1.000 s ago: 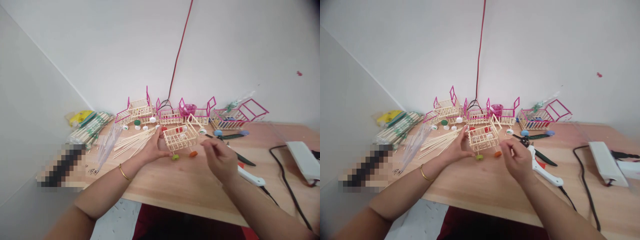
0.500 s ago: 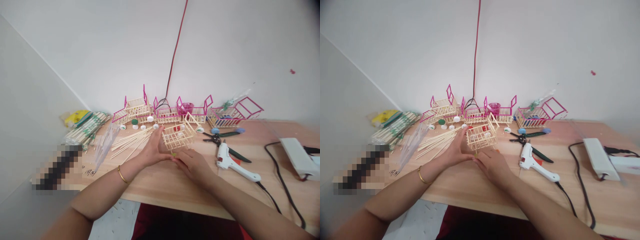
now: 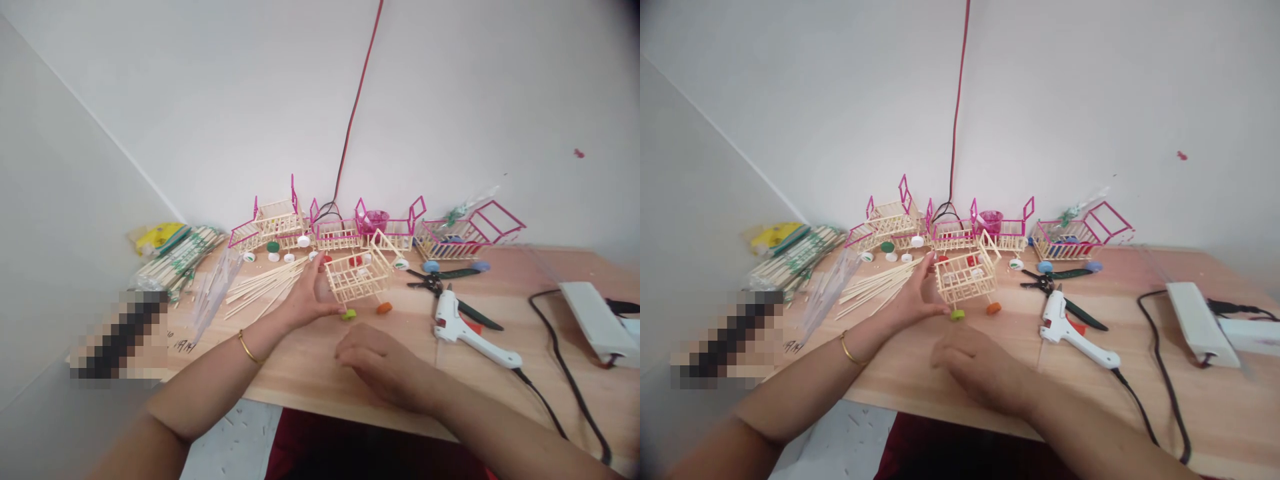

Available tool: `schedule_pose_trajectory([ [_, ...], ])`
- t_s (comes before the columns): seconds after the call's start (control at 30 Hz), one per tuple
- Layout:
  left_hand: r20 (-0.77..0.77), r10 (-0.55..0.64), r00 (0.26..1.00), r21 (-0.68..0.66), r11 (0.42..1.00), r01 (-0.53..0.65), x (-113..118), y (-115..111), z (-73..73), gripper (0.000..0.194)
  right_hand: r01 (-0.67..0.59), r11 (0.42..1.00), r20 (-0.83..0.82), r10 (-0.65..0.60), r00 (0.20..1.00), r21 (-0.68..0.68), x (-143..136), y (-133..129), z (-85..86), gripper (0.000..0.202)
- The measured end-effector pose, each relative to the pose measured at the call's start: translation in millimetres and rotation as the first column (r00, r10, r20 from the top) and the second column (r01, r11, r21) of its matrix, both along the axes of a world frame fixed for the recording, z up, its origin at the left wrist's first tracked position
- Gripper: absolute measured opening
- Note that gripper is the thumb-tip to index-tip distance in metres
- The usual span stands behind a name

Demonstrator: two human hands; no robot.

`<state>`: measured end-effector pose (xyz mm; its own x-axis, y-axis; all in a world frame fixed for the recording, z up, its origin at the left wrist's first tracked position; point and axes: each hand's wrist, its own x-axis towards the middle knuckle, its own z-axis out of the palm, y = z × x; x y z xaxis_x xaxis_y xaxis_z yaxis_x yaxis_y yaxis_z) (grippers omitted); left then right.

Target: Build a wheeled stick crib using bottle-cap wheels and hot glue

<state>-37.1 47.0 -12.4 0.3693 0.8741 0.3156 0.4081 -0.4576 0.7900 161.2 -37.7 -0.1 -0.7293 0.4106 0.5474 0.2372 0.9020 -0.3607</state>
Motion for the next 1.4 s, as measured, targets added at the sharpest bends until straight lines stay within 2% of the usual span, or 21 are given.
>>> schedule_pose_trajectory([
  [0.03,-0.006,-0.009,1.0,-0.012,1.0,0.009,1,0,-0.8,0.124,-0.067,0.998,0.029,0.067,0.997,0.006,-1,-3,2.4,0.024],
  [0.1,-0.015,-0.021,1.0,-0.042,0.999,0.021,2,-1,-2.6,0.13,-0.08,0.997,0.068,0.078,0.995,0.021,0,-6,6.8,0.027],
  [0.2,-0.006,-0.032,0.999,-0.058,0.998,0.032,4,-2,-5.1,0.135,0.01,0.998,-0.03,-0.009,1.0,0.057,7,-2,8.8,0.019],
  [0.3,0.011,-0.023,1.0,-0.055,0.998,0.024,6,-3,-6.2,0.136,0.214,0.976,-0.261,-0.197,0.945,0.039,22,9,7.7,0.005],
  [0.37,0.008,-0.015,1.0,-0.062,0.998,0.016,7,-4,-5.9,0.136,0.422,0.906,-0.399,-0.396,0.827,-0.025,32,16,8.2,0.008],
  [0.43,-0.007,-0.011,1.0,-0.063,0.998,0.01,7,-4,-5.4,0.136,0.612,0.782,-0.486,-0.582,0.652,-0.114,41,23,8.8,0.009],
  [0.5,-0.029,0.003,1.0,-0.061,0.998,-0.005,8,-4,-5.0,0.138,0.684,0.693,-0.492,-0.688,0.534,-0.227,47,31,7.7,0.015],
  [0.53,-0.047,0.017,0.999,-0.063,0.998,-0.02,8,-4,-5.0,0.138,0.671,0.684,-0.469,-0.711,0.524,-0.288,50,35,6.0,0.023],
  [0.63,-0.118,0.061,0.991,-0.068,0.995,-0.07,8,-3,-4.7,0.14,0.596,0.684,-0.346,-0.728,0.592,-0.42,55,45,-1.6,0.047],
  [0.77,-0.17,0.062,0.983,-0.048,0.996,-0.072,9,-4,-3.4,0.141,0.601,0.592,-0.087,-0.748,0.658,-0.537,55,50,-11.0,0.075],
  [0.83,-0.182,0.06,0.981,-0.043,0.997,-0.069,10,-5,-3.0,0.139,0.618,0.545,0.018,-0.742,0.67,-0.566,54,50,-15.9,0.082],
  [0.93,-0.178,0.067,0.982,-0.046,0.996,-0.077,11,-6,-3.6,0.134,0.632,0.517,0.078,-0.736,0.673,-0.578,53,53,-26.1,0.077],
  [1.1,-0.213,0.083,0.974,-0.037,0.995,-0.093,10,-7,-4.6,0.132,0.59,0.551,0.067,-0.695,0.716,-0.589,50,60,-40.5,0.059],
  [1.23,-0.21,0.077,0.975,-0.033,0.996,-0.086,11,-8,-2.0,0.132,0.605,0.52,0.083,-0.713,0.696,-0.604,48,62,-39.5,0.053],
  [1.4,-0.125,0.047,0.991,-0.054,0.997,-0.054,11,-8,-1.2,0.128,0.545,0.53,0.025,-0.702,0.712,-0.65,47,61,-34.0,0.042],
])
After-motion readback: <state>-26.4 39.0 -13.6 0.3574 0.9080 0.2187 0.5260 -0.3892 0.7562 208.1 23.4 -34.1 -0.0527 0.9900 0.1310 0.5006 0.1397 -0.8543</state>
